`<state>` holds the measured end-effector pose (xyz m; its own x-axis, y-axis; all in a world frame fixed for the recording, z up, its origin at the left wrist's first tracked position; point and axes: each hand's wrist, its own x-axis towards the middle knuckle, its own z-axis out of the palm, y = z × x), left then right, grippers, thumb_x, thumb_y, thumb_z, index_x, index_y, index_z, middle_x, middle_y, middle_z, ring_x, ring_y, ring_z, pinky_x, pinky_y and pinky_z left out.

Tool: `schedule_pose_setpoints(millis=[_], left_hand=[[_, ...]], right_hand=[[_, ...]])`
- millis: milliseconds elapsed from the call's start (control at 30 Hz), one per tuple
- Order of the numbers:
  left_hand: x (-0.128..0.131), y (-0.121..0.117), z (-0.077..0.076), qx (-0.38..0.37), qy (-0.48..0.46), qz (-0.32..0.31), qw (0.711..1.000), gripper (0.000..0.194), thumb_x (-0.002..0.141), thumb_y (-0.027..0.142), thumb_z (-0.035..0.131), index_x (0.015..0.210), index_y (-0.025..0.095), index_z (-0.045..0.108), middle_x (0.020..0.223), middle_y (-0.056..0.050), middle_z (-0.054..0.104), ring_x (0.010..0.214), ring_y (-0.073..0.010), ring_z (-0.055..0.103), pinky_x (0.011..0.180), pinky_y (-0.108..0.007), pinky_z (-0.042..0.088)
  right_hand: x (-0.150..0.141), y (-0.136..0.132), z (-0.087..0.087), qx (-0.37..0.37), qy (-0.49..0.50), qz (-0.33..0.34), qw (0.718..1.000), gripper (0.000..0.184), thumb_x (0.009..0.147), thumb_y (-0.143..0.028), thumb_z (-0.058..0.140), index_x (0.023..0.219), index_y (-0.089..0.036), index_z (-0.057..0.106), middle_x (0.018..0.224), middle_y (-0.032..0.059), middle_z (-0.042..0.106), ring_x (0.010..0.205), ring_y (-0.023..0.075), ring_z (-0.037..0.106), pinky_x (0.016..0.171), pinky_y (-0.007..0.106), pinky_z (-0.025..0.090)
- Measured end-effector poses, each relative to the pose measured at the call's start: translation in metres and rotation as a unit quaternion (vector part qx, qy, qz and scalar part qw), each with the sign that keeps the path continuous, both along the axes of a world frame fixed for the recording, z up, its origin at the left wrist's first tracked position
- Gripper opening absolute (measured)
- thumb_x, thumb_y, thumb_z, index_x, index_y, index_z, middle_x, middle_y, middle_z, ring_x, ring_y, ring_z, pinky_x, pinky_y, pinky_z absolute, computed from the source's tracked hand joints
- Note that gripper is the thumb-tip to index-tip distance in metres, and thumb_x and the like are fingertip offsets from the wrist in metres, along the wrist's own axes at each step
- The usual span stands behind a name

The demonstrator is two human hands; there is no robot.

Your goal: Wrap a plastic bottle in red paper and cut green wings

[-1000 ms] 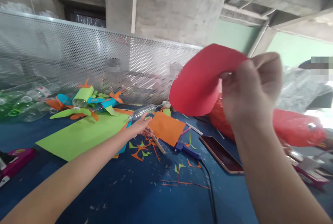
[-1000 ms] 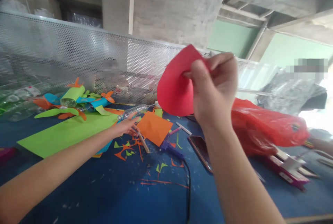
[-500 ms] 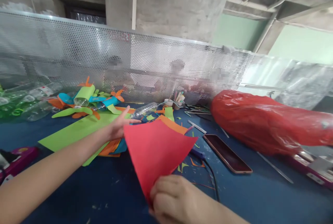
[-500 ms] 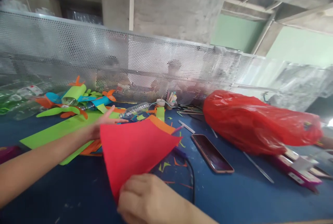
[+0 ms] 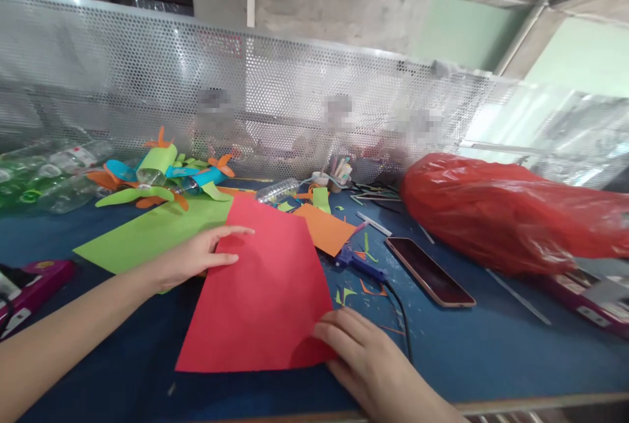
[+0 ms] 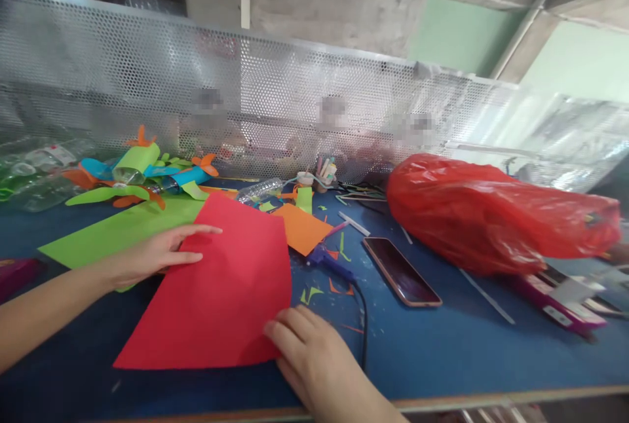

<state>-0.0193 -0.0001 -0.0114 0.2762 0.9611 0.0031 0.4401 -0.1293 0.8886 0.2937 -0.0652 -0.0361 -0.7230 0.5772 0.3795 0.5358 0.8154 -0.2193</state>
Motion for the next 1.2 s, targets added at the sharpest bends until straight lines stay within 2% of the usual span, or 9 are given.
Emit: schedule_pose_setpoints(millis=[100, 200, 300, 433, 500, 600, 733, 967, 1200], left_hand=[[-0.002, -0.004, -0.009, 0.051, 0.134, 0.015, 0.990, 0.041, 0.081, 0.039, 0.059, 0.120, 0.027, 0.060, 0.117, -0.005, 0.062, 0.095, -0.0229, 0.062, 0.084, -0.038, 0.051], [0.005, -0.016, -0.017, 0.187, 0.287, 0.103, 0.934, 0.041, 0.081, 0.040, 0.058, 0.118, 0.022, 0.063, 0.110, -0.010, 0.055, 0.080, -0.0211, 0.060, 0.081, -0.043, 0.052], [0.016, -0.044, -0.019, 0.345, 0.346, 0.120, 0.865, 0.037, 0.083, 0.044, 0.059, 0.111, 0.023, 0.069, 0.120, -0.013, 0.046, 0.106, -0.0300, 0.053, 0.097, -0.051, 0.043], [0.023, -0.089, -0.028, 0.300, 0.344, -0.031, 0.889, 0.059, 0.073, 0.064, 0.063, 0.122, 0.031, 0.061, 0.126, -0.008, 0.054, 0.117, -0.0303, 0.051, 0.095, -0.046, 0.049], [0.022, -0.102, -0.038, 0.280, 0.354, -0.045, 0.892, 0.074, 0.069, 0.064, 0.067, 0.133, 0.031, 0.050, 0.130, -0.008, 0.056, 0.117, -0.0310, 0.054, 0.092, -0.045, 0.052], [0.021, -0.108, -0.050, 0.278, 0.356, -0.021, 0.892, 0.055, 0.080, 0.047, 0.064, 0.132, 0.030, 0.051, 0.128, -0.006, 0.059, 0.116, -0.0281, 0.055, 0.092, -0.043, 0.052], [0.019, -0.099, -0.055, 0.296, 0.298, 0.000, 0.908, 0.028, 0.093, 0.030, 0.046, 0.114, 0.026, 0.063, 0.112, -0.004, 0.068, 0.107, -0.0208, 0.062, 0.092, -0.036, 0.052], [0.017, -0.088, -0.060, 0.233, 0.269, 0.148, 0.923, 0.036, 0.092, 0.048, 0.045, 0.117, 0.028, 0.061, 0.103, -0.004, 0.071, 0.092, -0.0218, 0.067, 0.075, -0.032, 0.056], [0.028, -0.087, -0.064, 0.265, 0.318, 0.176, 0.893, 0.039, 0.095, 0.041, 0.039, 0.127, 0.024, 0.052, 0.102, -0.009, 0.071, 0.087, -0.0238, 0.068, 0.065, -0.032, 0.054]], right_hand=[[0.003, 0.007, -0.005, -0.030, 0.029, -0.031, 0.999, 0.019, 0.090, -0.013, 0.051, 0.097, -0.023, 0.066, 0.094, 0.0045, 0.067, 0.083, 0.0182, 0.058, 0.075, 0.030, 0.047], [0.002, 0.013, -0.007, -0.026, 0.053, -0.036, 0.998, 0.013, 0.089, -0.019, 0.057, 0.090, -0.023, 0.070, 0.085, 0.0040, 0.070, 0.076, 0.0183, 0.056, 0.073, 0.034, 0.045], [-0.001, 0.016, -0.007, -0.047, 0.075, -0.025, 0.996, 0.012, 0.087, -0.017, 0.059, 0.087, -0.022, 0.069, 0.088, 0.0041, 0.071, 0.083, 0.0187, 0.058, 0.079, 0.034, 0.046], [-0.003, 0.017, -0.006, -0.108, 0.073, -0.018, 0.991, 0.014, 0.087, -0.010, 0.055, 0.085, -0.021, 0.065, 0.095, 0.0033, 0.069, 0.090, 0.0165, 0.060, 0.084, 0.031, 0.047], [-0.003, 0.017, -0.005, -0.127, 0.056, -0.028, 0.990, 0.017, 0.084, -0.008, 0.056, 0.090, -0.021, 0.064, 0.097, 0.0023, 0.068, 0.091, 0.0160, 0.061, 0.084, 0.030, 0.047], [-0.001, 0.017, -0.004, -0.140, 0.051, -0.038, 0.988, 0.026, 0.081, -0.006, 0.060, 0.101, -0.023, 0.064, 0.104, 0.0017, 0.068, 0.098, 0.0165, 0.060, 0.088, 0.030, 0.047], [-0.002, 0.018, -0.005, -0.149, 0.064, -0.060, 0.985, 0.012, 0.090, -0.017, 0.054, 0.094, -0.023, 0.065, 0.093, 0.0010, 0.069, 0.089, 0.0159, 0.063, 0.081, 0.029, 0.048], [-0.012, 0.023, -0.012, -0.093, 0.038, -0.212, 0.972, 0.007, 0.088, -0.025, 0.058, 0.088, -0.020, 0.052, 0.081, 0.0029, 0.065, 0.075, 0.0204, 0.063, 0.064, 0.030, 0.046], [-0.021, 0.036, -0.012, -0.086, -0.013, -0.277, 0.957, 0.021, 0.086, -0.032, 0.058, 0.098, -0.019, 0.046, 0.076, 0.0044, 0.066, 0.064, 0.0220, 0.064, 0.055, 0.028, 0.042]])
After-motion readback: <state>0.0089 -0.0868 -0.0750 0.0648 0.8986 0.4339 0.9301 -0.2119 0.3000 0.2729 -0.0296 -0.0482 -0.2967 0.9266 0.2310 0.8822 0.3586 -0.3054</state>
